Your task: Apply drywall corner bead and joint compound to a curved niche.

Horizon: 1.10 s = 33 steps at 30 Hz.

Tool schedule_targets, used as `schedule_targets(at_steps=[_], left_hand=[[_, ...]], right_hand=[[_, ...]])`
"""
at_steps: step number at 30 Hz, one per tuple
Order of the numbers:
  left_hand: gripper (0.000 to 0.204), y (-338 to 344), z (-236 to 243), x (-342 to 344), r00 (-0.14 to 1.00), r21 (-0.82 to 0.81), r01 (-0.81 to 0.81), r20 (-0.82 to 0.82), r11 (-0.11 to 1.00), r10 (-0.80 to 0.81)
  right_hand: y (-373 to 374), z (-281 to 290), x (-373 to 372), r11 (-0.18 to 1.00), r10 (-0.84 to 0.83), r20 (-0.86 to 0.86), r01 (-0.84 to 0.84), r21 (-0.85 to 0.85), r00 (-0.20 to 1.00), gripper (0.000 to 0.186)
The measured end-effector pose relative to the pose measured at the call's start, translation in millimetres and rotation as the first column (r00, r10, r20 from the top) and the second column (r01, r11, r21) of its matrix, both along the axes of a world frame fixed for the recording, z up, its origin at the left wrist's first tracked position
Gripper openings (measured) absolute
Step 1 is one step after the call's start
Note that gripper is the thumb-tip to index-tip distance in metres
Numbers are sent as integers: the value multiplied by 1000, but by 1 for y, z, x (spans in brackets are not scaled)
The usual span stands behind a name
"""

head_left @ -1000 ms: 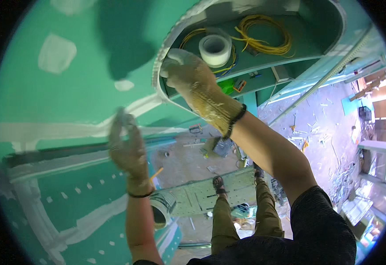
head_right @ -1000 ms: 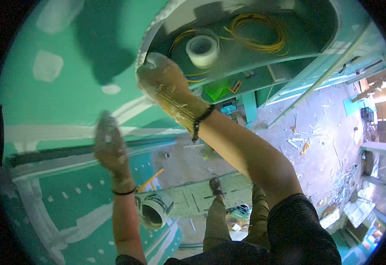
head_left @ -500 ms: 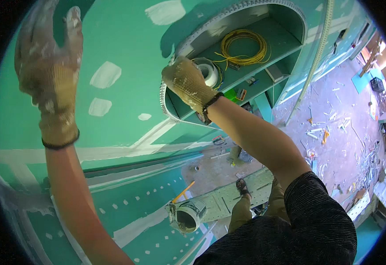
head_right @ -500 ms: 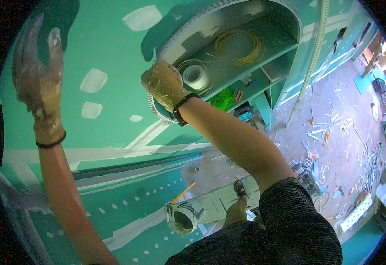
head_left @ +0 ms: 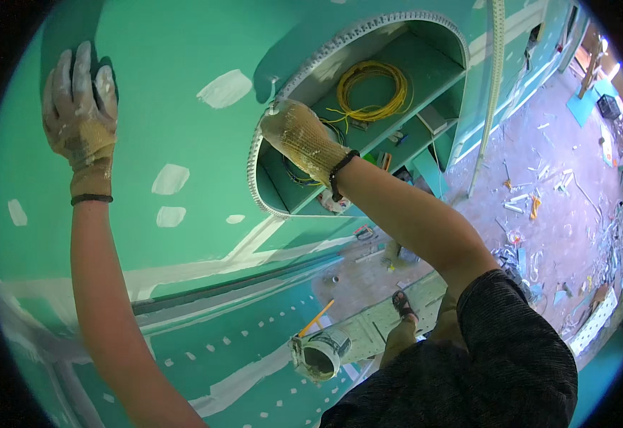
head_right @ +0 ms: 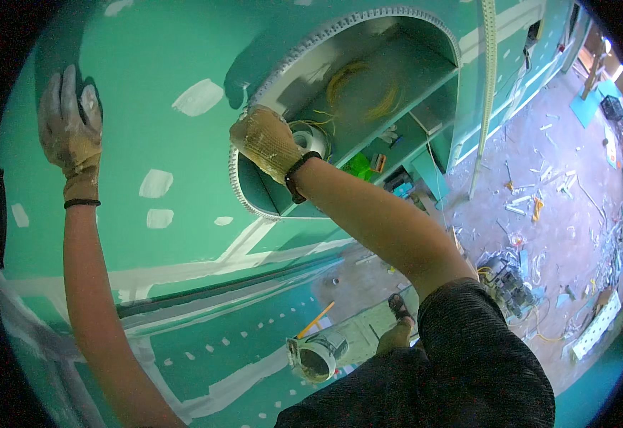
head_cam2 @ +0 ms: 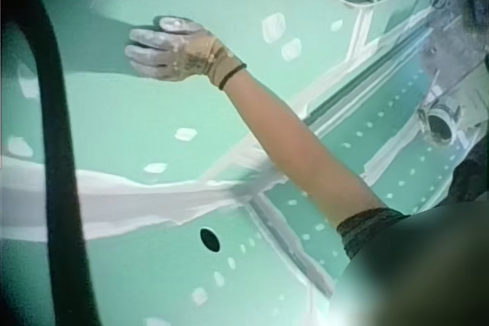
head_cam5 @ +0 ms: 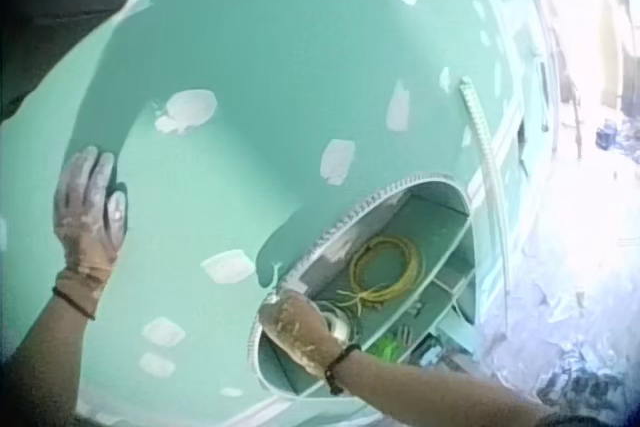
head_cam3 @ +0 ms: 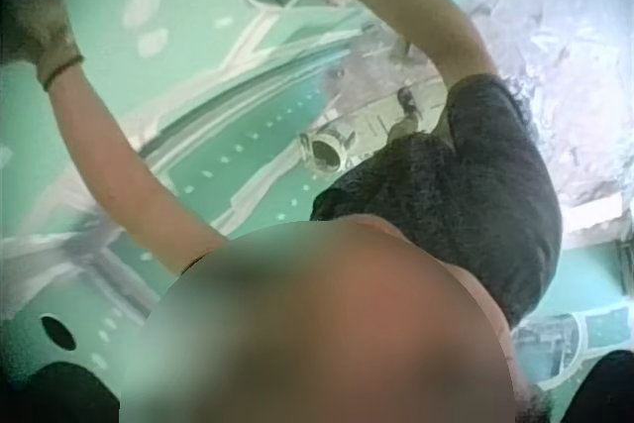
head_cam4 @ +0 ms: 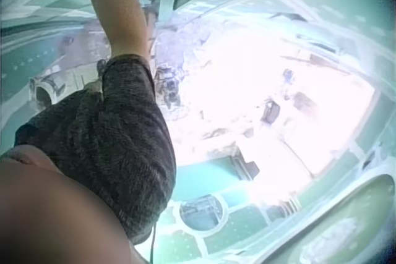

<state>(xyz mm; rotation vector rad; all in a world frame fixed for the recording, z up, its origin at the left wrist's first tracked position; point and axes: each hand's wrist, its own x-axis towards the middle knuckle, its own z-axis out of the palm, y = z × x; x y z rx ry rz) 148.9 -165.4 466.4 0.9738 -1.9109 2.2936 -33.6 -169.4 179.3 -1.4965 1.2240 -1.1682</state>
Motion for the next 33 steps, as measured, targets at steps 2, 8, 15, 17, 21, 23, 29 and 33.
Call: schedule_targets(at_steps=[2,8,15,17,21,23,29,33], left_hand=[[37,-9,-4,-4,1000,6,16,2,1000,-16],[39,-6,-5,-6,998,-25,-44,-50,999,43],[43,-5,-10,-12,997,10,-7,-81,1000,8],[43,-3,-12,-17,996,8,-11,-89,1000,11],[42,-2,-12,-11,995,17,-48,-83,999,50],[42,-2,-8,-10,996,29,-26,-87,999,28],[43,-9,-12,-6,997,-26,23,-67,999,-24],[44,-7,-9,-7,998,-22,12,-62,1000,-13]], right_hand=[[-25,-28,-20,765,-178,-597,-272,-584,782,8],[-37,-23,-43,879,-73,-223,-42,-475,972,7],[-80,-58,-82,967,253,372,-243,-74,893,28],[-97,-71,-94,904,258,37,-228,-361,965,26],[-101,-65,-94,855,344,-70,-343,-388,936,20],[-92,-56,-86,919,367,96,-344,-194,925,19],[-81,-47,-72,927,373,107,-366,-79,922,19],[-62,-23,-84,910,411,221,-412,-45,884,24]])
